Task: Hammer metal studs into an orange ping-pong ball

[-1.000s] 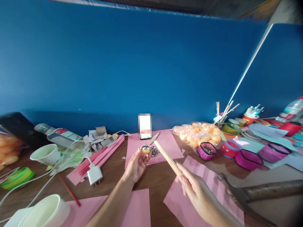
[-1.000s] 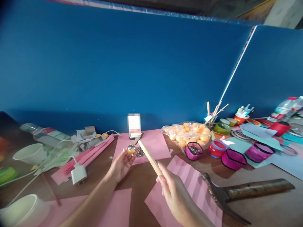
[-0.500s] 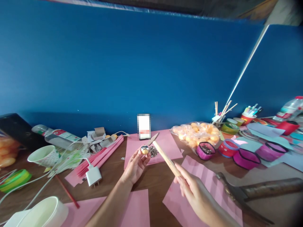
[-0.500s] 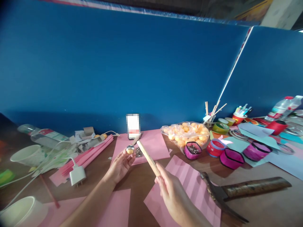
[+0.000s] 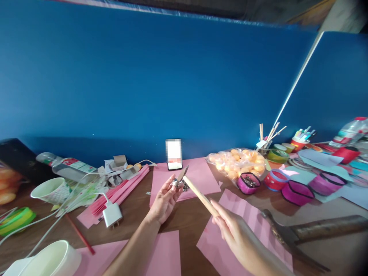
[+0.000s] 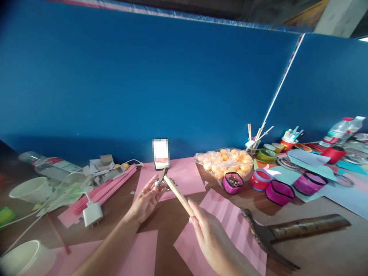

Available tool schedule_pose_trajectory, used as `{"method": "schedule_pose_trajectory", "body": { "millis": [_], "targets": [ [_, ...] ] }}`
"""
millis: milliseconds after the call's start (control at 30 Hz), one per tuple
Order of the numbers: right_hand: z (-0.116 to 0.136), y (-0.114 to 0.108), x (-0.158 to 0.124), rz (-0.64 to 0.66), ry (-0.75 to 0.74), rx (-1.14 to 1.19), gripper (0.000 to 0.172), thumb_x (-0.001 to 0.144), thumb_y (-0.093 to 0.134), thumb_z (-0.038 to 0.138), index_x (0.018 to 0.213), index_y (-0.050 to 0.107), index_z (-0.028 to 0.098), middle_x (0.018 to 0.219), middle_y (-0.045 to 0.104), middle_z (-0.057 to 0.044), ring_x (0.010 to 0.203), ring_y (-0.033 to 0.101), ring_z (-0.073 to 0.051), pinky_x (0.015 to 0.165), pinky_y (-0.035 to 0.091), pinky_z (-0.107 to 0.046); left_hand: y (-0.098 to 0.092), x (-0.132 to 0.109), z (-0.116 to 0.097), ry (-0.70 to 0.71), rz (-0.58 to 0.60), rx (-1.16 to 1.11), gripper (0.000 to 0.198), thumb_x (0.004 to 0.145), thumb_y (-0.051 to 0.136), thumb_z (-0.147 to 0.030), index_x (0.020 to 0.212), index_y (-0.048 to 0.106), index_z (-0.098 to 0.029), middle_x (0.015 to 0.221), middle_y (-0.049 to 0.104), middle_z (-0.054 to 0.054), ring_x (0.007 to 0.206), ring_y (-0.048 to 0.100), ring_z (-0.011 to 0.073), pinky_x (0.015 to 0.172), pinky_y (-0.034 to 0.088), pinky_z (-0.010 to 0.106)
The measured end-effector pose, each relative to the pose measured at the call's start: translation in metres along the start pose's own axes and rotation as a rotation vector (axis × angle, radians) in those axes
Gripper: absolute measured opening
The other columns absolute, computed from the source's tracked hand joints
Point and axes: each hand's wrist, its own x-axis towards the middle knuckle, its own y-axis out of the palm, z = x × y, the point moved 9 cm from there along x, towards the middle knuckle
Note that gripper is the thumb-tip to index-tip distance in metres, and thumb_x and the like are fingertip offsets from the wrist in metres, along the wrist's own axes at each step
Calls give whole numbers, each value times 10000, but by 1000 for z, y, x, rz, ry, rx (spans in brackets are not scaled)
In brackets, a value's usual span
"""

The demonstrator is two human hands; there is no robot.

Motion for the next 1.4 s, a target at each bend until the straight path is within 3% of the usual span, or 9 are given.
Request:
{"method": "schedule_pose_trajectory", "body": {
  "millis": [433,600,733,833,933,1200,1400],
  "targets": [
    [-13,3,0,27,92,83,414,919,302,301,1303,401,180,809,646,-61,544,583,-128,541,506,-236,3,1,-2,17,23,22,338,743,630,-169,1078,586,-173,1062,634,64,981,595,173,969,389,307],
    [-15,7,0,43,97,63,412,916,304,310,1299,404,193,908,653,-80,662,623,-155,617,519,-264,7,0,0,-6,60,49,259,776,596,-199,1027,602,-136,1025,642,79,952,602,168,932,421,283],
    [-20,-9,11,-39,107,47,402,908,324,302,1287,417,206,1030,640,-91,854,629,-184,750,512,-289,0,1,0,3,3,14,229,765,610,-199,988,605,-150,984,649,66,899,617,154,863,466,255],
    [-28,-18,25,-108,50,-58,413,885,337,236,1292,409,245,1134,590,-83,977,590,-199,824,486,-319,-9,4,-1,25,-50,-24,189,750,626,-189,935,606,-157,902,657,49,824,629,136,802,494,241],
    [-44,-20,41,-148,60,-215,447,853,336,176,1287,417,238,1106,577,-92,1014,568,-217,827,477,-343,-15,6,1,18,-91,-54,187,736,641,-193,913,597,-157,843,656,46,754,632,125,755,510,238],
    [-78,-6,71,-96,130,-456,485,827,365,84,1297,417,191,1030,585,-134,959,573,-239,773,445,-313,-17,7,1,24,-114,-63,198,707,667,-189,888,593,-157,823,657,52,746,638,140,719,524,250],
    [-96,3,78,-21,226,-630,436,813,383,53,1229,485,134,956,601,-145,935,546,-261,788,390,-334,-22,8,3,21,-139,-83,184,703,670,-193,869,598,-158,809,668,56,746,642,142,719,524,253]
  ]
}}
